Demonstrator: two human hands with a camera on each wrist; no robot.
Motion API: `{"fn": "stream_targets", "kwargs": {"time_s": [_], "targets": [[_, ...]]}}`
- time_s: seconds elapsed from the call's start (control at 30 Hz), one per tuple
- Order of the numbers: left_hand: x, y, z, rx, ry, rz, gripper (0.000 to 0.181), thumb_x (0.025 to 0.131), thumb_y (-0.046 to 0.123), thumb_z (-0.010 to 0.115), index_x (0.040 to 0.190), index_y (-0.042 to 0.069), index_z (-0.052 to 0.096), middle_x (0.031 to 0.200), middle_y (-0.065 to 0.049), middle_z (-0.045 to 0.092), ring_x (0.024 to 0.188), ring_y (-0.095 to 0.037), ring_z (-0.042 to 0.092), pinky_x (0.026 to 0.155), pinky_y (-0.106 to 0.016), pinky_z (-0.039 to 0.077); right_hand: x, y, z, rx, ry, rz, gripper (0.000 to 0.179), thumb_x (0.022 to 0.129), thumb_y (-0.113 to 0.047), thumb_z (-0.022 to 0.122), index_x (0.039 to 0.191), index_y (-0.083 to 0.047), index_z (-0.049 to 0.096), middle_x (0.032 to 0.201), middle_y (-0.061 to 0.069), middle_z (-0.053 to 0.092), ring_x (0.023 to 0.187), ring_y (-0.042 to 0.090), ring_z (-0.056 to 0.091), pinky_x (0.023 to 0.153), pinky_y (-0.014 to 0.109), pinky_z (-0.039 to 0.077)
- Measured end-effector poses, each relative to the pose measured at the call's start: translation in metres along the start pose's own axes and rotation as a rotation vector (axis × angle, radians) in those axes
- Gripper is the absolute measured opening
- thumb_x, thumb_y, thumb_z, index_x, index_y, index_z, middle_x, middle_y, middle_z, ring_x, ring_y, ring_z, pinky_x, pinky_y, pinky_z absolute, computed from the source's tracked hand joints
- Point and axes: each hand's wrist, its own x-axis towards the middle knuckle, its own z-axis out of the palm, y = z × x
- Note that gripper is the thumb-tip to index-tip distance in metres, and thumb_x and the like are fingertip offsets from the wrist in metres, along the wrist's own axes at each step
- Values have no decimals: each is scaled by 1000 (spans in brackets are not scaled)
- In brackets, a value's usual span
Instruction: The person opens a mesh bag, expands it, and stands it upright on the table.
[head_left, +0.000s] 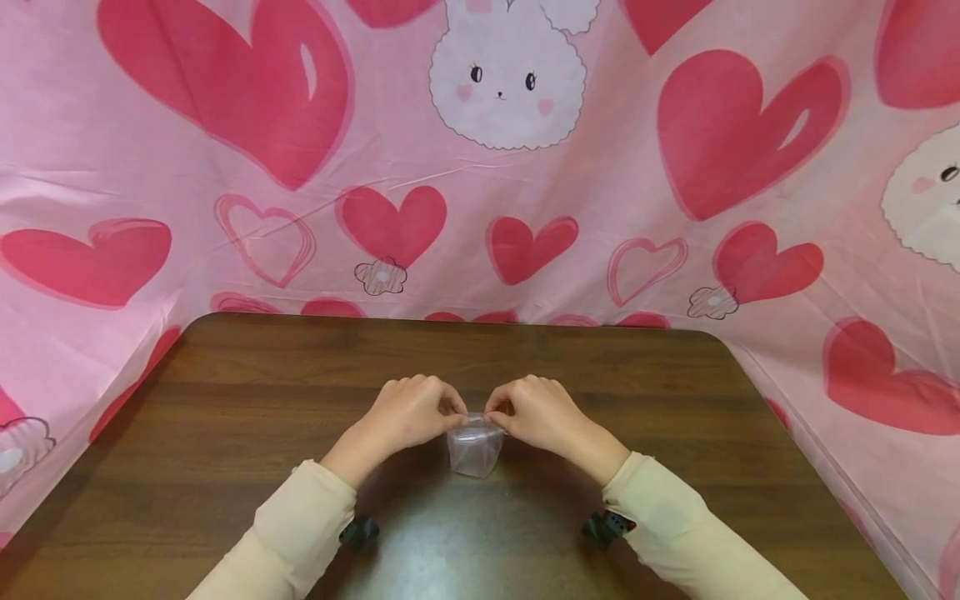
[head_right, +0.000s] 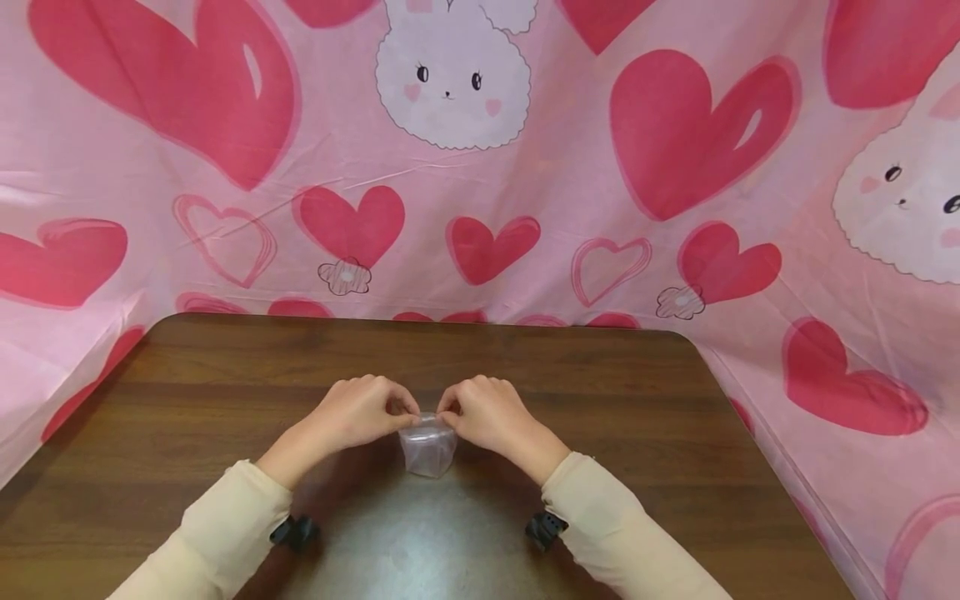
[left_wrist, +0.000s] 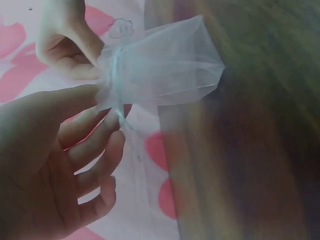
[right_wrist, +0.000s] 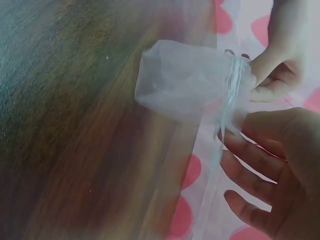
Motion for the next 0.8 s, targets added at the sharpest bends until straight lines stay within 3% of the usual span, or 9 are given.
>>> {"fn": "stream_targets", "kwargs": {"time_s": [0.23,0.4,0.67,0.8], "targets": [[9,7,-2,40,-48,17,8,83,29,77,75,31,75,60,18,56,58,-7,51,56,-33,41,3,-1,-1,15,-101,23,8,84,-28,80,84,-21,79,65,-17,62,53,2,50,49,25,43],[10,10,-3,48,-103,15,12,80,30,79,70,31,72,61,18,58,56,-8,53,57,-35,43,4,-3,0,10,-100,16,6,85,-26,80,83,-20,79,69,-14,66,56,3,50,49,25,44],[6,9,-9,64,-265,-29,10,78,25,78,73,32,73,61,17,59,59,-8,55,67,-38,45,-2,-4,-1,-25,-130,-36,6,84,-27,81,80,-23,78,66,-18,61,55,2,49,52,25,43],[3,8,-8,51,-297,-40,13,77,21,77,73,33,72,64,17,61,60,-9,55,67,-38,44,-6,-4,-1,-25,-150,-73,5,82,-24,82,79,-24,78,67,-18,62,57,0,50,54,25,44]]}}
